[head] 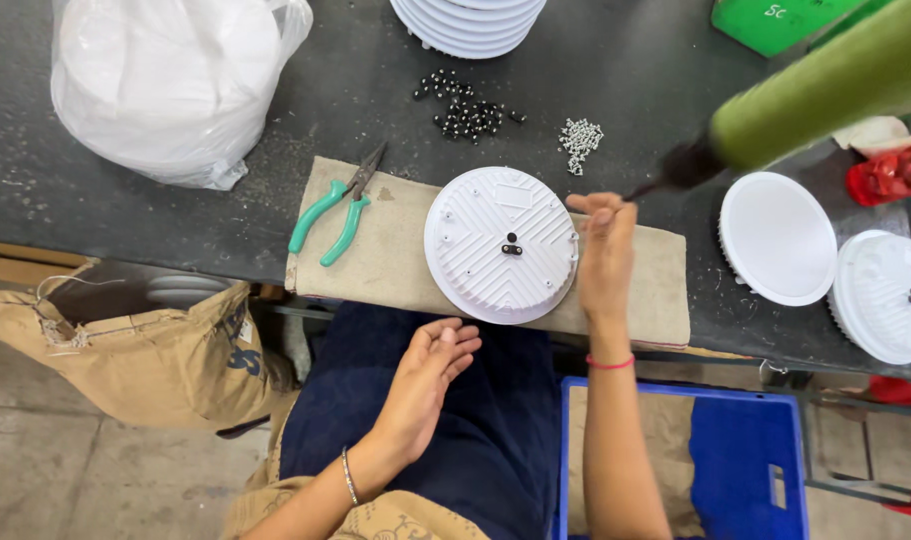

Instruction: The person assembles white circular plastic light fixture components by inserting small black and silver fasteners into pre-drilled holes and securing them with a green electric screwdriver. They repeatedly pick up fasteners, align them, and drive them into place, then set completed units aside on the table.

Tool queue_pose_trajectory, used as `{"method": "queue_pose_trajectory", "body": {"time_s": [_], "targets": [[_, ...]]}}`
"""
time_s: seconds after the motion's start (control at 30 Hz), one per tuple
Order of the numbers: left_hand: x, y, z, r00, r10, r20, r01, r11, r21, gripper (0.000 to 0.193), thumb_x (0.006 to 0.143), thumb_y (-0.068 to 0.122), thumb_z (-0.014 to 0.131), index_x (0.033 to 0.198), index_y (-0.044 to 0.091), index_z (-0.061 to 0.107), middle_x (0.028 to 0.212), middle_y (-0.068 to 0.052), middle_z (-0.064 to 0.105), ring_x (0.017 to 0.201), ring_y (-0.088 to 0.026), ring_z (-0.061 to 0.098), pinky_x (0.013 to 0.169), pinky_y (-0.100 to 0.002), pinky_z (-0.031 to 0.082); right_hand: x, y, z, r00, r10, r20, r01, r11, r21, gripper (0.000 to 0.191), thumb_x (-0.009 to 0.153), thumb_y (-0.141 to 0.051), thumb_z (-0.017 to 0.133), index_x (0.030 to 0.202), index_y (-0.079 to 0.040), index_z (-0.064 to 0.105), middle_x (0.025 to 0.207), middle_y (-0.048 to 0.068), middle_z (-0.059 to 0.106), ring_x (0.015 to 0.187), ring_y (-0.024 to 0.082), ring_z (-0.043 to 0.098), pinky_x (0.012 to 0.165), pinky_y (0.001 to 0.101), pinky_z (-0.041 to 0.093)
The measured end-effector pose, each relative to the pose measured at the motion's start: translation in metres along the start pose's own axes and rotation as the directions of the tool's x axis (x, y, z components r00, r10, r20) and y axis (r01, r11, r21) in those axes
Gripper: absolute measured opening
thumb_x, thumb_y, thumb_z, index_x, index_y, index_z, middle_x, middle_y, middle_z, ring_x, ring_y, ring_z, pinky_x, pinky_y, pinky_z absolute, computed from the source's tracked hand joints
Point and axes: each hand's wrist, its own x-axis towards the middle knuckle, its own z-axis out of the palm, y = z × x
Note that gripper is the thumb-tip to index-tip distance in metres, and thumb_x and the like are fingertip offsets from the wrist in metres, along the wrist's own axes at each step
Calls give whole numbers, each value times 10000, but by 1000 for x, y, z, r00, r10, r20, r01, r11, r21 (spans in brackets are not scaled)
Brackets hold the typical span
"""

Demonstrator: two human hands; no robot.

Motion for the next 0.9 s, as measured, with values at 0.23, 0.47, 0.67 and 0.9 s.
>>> {"method": "queue_pose_trajectory", "body": {"time_s": [0.23,0.47,0.67,0.9], "targets": [[-7,20,8,995,102,-8,-102,990,-97,375,1029,256,504,1328,36,551,1270,-92,681,1136,-182,658,1013,-377,498,-11,32,-12,995,104,-1,-103,989,109,475,1142,-518,327,1156,-75,498,950,102,755,803,72,504,784,229,420],[-44,72,5,938,336,87,-340,837,429,219,987,67,630,1196,5,646,1115,-99,763,1038,-178,690,924,-338,527,-14,27,-17,979,183,-89,-154,953,263,485,1148,-496,383,1085,-43,544,939,134,728,766,89,510,730,250,432],[-49,114,20,462,507,727,-701,-293,650,250,779,-39,656,1002,56,717,1082,-68,732,1136,-269,705,1064,-416,539,-26,16,-33,880,432,196,-470,735,488,683,1047,-540,314,1227,9,679,1073,93,741,945,119,711,827,262,581],[13,116,26,362,406,839,-731,-434,526,228,782,-55,649,983,33,709,1112,-80,716,1243,-299,643,1130,-489,488,-28,25,-55,873,459,168,-487,791,371,332,1018,-230,644,1212,34,702,1039,53,721,917,105,658,803,250,532]]}}
